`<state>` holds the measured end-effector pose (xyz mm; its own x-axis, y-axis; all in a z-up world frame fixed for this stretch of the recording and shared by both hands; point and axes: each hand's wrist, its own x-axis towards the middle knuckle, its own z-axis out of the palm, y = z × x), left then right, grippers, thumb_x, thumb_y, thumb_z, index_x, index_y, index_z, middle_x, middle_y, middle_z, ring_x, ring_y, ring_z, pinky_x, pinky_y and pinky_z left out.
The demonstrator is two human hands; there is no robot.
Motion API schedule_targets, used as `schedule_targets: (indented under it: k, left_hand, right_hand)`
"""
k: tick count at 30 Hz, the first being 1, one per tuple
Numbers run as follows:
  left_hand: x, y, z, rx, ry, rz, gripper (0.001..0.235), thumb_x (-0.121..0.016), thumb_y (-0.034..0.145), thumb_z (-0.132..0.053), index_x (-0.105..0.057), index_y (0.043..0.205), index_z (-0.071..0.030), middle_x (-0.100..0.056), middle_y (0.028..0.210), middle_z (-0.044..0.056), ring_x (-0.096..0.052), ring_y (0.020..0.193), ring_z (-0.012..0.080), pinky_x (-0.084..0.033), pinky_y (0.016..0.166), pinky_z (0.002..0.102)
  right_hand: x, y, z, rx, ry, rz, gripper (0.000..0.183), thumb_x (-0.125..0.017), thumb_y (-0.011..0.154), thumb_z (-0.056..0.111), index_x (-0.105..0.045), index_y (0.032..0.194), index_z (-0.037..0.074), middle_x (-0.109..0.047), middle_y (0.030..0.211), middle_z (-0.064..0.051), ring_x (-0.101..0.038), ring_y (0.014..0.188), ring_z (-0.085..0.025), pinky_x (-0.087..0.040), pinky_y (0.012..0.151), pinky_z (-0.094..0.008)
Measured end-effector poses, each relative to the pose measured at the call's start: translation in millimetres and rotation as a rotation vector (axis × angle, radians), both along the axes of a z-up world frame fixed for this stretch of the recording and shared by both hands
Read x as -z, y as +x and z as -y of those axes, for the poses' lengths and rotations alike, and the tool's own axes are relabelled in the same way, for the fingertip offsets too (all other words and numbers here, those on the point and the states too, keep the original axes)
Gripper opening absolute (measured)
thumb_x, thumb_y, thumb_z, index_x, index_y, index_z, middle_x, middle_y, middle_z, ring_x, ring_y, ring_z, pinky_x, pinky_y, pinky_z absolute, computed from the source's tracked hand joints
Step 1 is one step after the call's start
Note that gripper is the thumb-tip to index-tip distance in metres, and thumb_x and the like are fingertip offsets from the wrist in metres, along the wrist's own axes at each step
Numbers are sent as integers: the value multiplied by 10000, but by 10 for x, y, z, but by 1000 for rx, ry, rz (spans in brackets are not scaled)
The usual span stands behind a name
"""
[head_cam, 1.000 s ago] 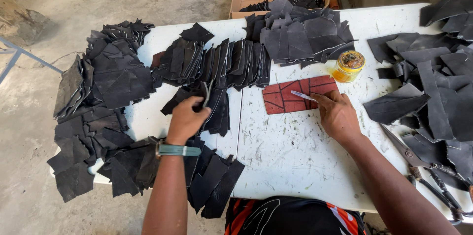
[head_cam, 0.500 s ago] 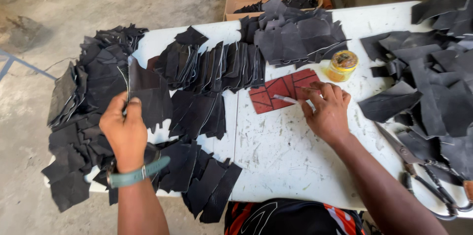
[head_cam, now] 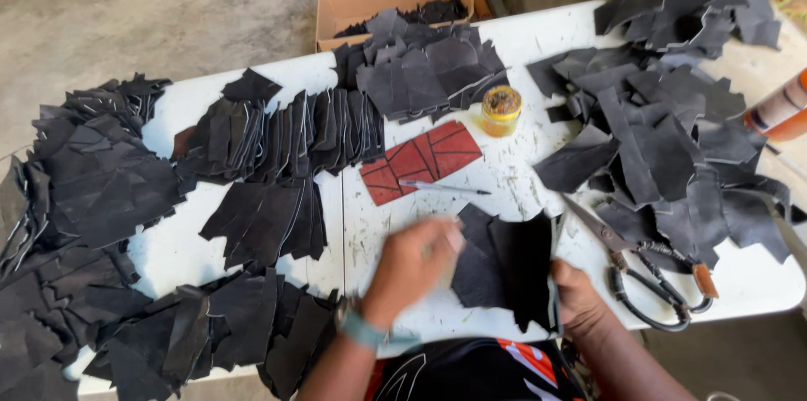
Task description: The person marks black material pieces using a red template and a white marker. They align the template, trace the outline, and then remove the template to reveal the marked shape. The process is repeated for multiple pieces.
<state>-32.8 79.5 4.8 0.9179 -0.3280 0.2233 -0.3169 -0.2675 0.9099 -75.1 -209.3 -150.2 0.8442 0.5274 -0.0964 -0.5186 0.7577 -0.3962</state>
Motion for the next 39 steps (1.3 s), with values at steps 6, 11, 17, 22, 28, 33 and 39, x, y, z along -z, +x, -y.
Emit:
schedule_targets:
  k: [6,11,17,22,28,33,39]
  left_hand:
    - [504,924,-93,-199,602,363,319,-614,885,-38,-710,1188,-76,-700,1149,142,-664,989,391,-526,867,473]
    - [490,868,-454,-211,648,341,133,-642,954,-119,-696,1071,-87,-723,1053,122,-665,956,367,-527,830,484]
    - [16,504,-1287,-490,662,524,375,-778,788,-200,-705,1128,-60,-704,1091,155,-689,957,365,-541,826,479]
    - [318,192,-332,-81,-109,-244,467,-747,898,-283,-669,1282,-30,-749,1187,110,-726,1026,171,-597,868,320]
    - [420,13,131,-235,-14,-108,503,-790,851,-284,-665,1241,8,-739,1166,144,-714,1013,233,-576,875,352]
    - [317,-201,-228,-337,194,94,425,-779,852,-250,-676,1196,-22,-724,1157,151,-716,1062,309,-569,898,417]
    - [421,-116,-787,-453,640,5,442,-719,863,-165,-648,1287,-59,-671,1119,189,-672,971,408,-552,808,479]
  right_hand:
    - [179,84,218,20,49,36,541,-863,824,394,-692,1117,-27,-747,934,-184,-748,789,-340,-619,688,-509]
    - [119,65,164,4,53,83,514,-862,847,371,-700,1122,-32,-749,935,-175,-749,796,-336,-617,707,-527]
    - [2,141,99,-49,133,43,564,-868,828,433,-702,1111,-26,-757,957,-174,-757,825,-348,-620,732,-555]
    - [-326,142,-124,21,-6,-12,718,-884,673,481,-697,1191,20,-766,1073,-165,-754,951,-336,-589,832,-541]
    - [-368,151,-89,-8,13,10,746,-876,788,462,-659,1318,-15,-737,1173,-192,-710,1054,-343,-519,947,-526]
    - [-4,206,-40,89,-47,-18,683,-850,761,525,-665,1192,28,-745,1039,-140,-730,955,-310,-589,896,-509]
    - [86,199,58,157,-87,-1,632,-824,826,526,-676,1185,27,-737,988,-131,-725,887,-294,-593,789,-444]
